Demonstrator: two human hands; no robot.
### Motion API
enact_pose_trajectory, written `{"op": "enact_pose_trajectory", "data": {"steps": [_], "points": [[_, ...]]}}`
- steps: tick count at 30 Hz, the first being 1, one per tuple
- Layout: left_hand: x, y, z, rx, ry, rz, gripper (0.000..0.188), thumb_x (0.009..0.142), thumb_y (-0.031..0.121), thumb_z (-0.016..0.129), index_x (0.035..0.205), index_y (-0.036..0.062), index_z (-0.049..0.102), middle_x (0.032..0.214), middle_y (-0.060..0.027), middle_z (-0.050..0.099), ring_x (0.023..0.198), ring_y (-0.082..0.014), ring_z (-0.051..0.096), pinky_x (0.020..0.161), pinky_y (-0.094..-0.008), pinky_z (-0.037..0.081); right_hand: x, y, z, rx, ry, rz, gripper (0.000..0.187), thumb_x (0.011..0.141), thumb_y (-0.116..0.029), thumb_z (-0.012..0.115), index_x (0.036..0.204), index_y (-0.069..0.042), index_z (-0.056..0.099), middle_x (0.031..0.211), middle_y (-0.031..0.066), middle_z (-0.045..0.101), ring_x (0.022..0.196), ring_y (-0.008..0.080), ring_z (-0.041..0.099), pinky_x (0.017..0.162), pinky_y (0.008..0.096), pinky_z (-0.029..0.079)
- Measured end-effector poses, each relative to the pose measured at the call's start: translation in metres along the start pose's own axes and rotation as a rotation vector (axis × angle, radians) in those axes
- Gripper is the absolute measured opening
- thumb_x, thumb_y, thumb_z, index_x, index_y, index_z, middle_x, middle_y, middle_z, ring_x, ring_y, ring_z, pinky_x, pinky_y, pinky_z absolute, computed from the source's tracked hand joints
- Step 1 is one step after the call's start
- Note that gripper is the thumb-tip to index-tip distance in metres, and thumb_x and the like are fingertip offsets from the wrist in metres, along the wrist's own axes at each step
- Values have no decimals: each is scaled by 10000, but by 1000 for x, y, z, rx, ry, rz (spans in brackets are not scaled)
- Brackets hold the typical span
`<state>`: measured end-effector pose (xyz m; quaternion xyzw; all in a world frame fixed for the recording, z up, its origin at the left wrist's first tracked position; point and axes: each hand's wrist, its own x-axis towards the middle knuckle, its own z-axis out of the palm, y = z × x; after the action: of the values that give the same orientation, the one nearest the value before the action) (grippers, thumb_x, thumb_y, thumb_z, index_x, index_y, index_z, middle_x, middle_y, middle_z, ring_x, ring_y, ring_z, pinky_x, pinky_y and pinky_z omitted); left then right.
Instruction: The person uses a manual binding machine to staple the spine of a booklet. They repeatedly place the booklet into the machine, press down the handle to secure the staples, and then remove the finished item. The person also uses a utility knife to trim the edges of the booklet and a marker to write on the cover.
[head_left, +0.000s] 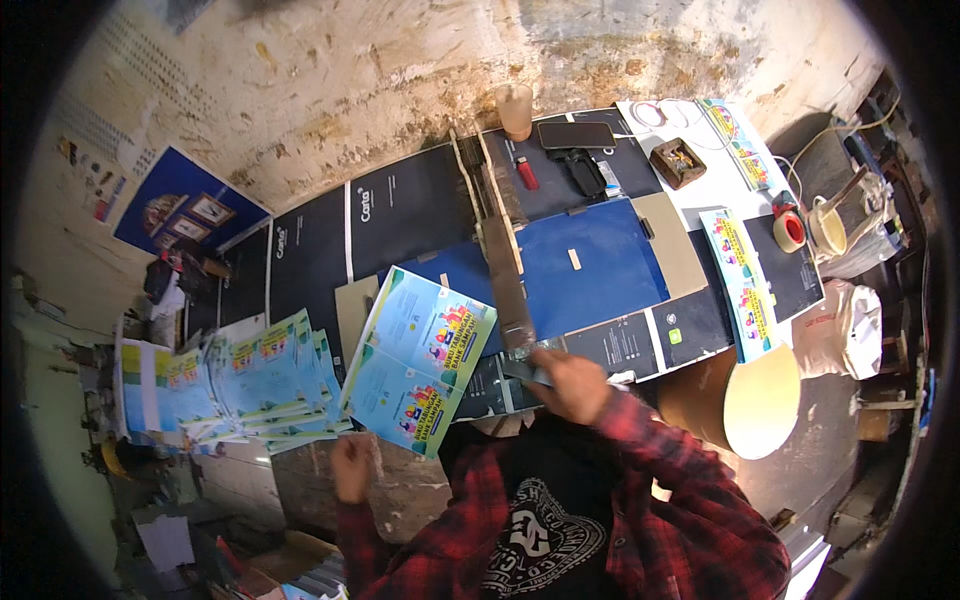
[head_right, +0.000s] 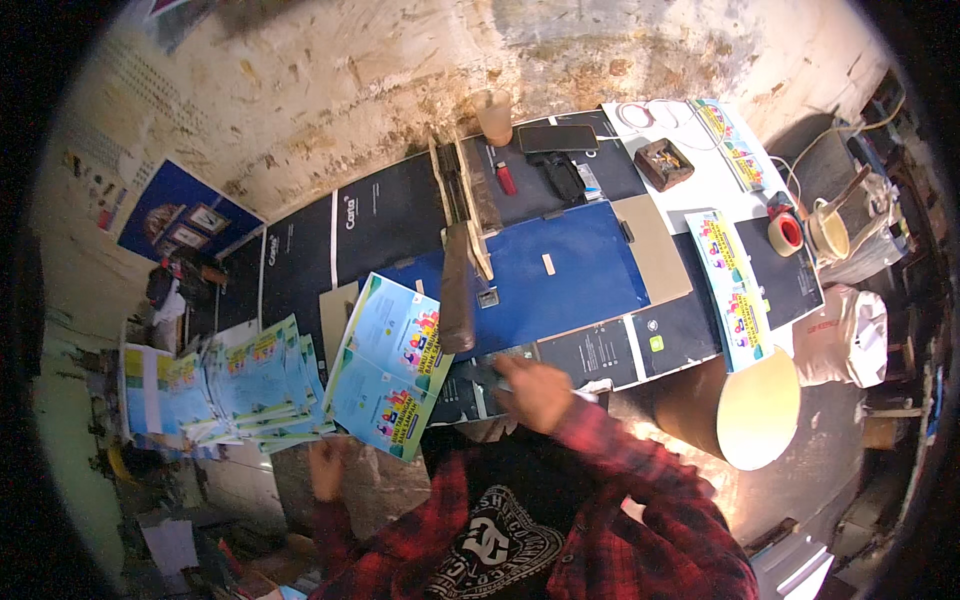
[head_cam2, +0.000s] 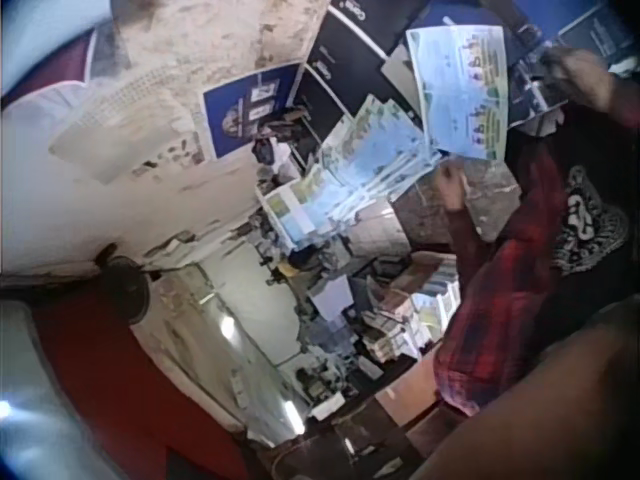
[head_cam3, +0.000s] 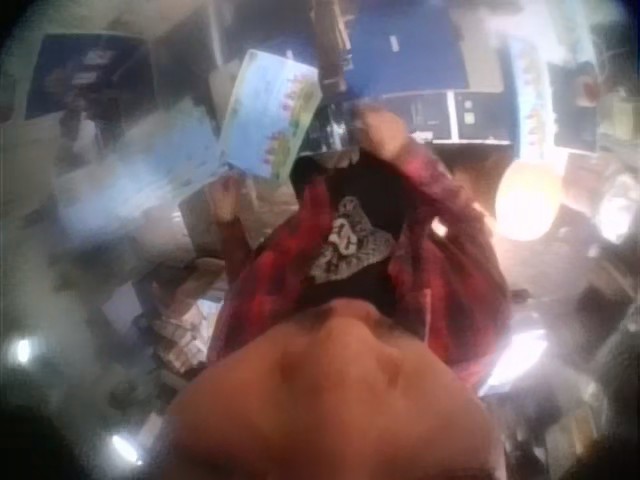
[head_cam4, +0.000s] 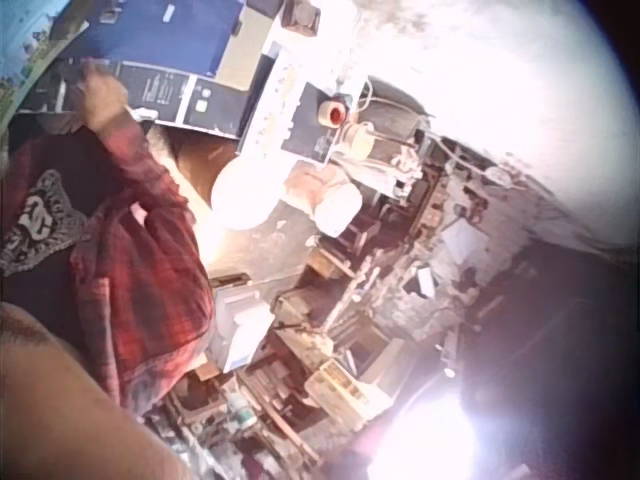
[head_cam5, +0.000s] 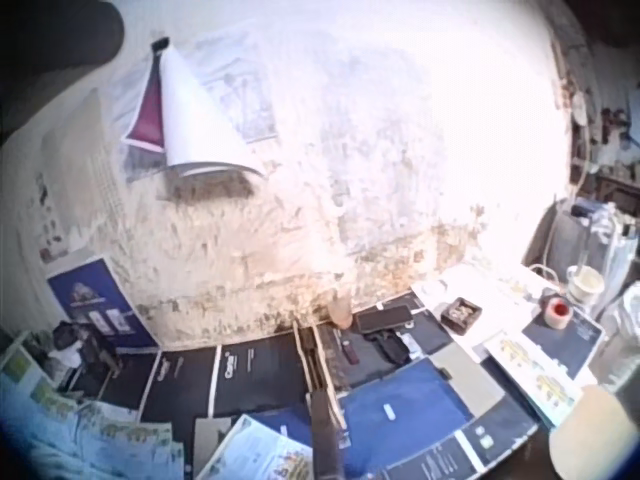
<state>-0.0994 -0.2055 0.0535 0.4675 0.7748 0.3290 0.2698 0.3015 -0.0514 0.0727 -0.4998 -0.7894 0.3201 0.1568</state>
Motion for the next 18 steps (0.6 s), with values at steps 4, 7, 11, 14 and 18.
{"op": "enact_pose_trajectory", "data": {"steps": [4, 7, 11, 14, 18], "points": [[-122, -98, 73, -118, -517, -568, 272, 947, 251, 585, 972, 3, 694, 825, -137, 697, 763, -257, 678, 696, -382, 524, -25, 59, -84, -185, -66, 222, 330, 821, -269, 719, 1104, -124, 633, 992, 174, 692, 886, 380, 680, 753, 467, 542], [-154, -123, 108, -68, -592, -628, 267, 933, 257, 601, 952, 5, 691, 821, -147, 696, 758, -273, 676, 691, -394, 522, 25, 146, -145, -297, 124, 100, 317, 812, -257, 742, 1059, -91, 632, 904, 178, 690, 852, 378, 673, 744, 457, 531], [-163, -134, 102, -4, -458, -595, 264, 915, 264, 624, 925, 9, 687, 816, -159, 694, 752, -296, 674, 685, -410, 519, 124, 212, -197, -496, 280, 68, 278, 820, -219, 723, 1040, -74, 635, 916, 182, 693, 890, 377, 678, 769, 462, 533], [-179, -155, 81, 95, -432, -615, 262, 901, 270, 641, 905, 11, 684, 813, -169, 693, 748, -313, 672, 680, -422, 517, 178, 229, -209, -531, 282, 93, 284, 814, -212, 719, 1069, -109, 647, 989, 201, 695, 948, 391, 674, 814, 473, 540], [-241, -171, 33, 281, -450, -689, 264, 883, 277, 663, 878, 14, 680, 808, -181, 691, 742, -336, 669, 674, -438, 514, 234, 218, -195, -537, 282, 334, 357, 786, -214, 722, 1133, -157, 663, 1118, 212, 683, 1029, 395, 667, 873, 487, 543]]}}
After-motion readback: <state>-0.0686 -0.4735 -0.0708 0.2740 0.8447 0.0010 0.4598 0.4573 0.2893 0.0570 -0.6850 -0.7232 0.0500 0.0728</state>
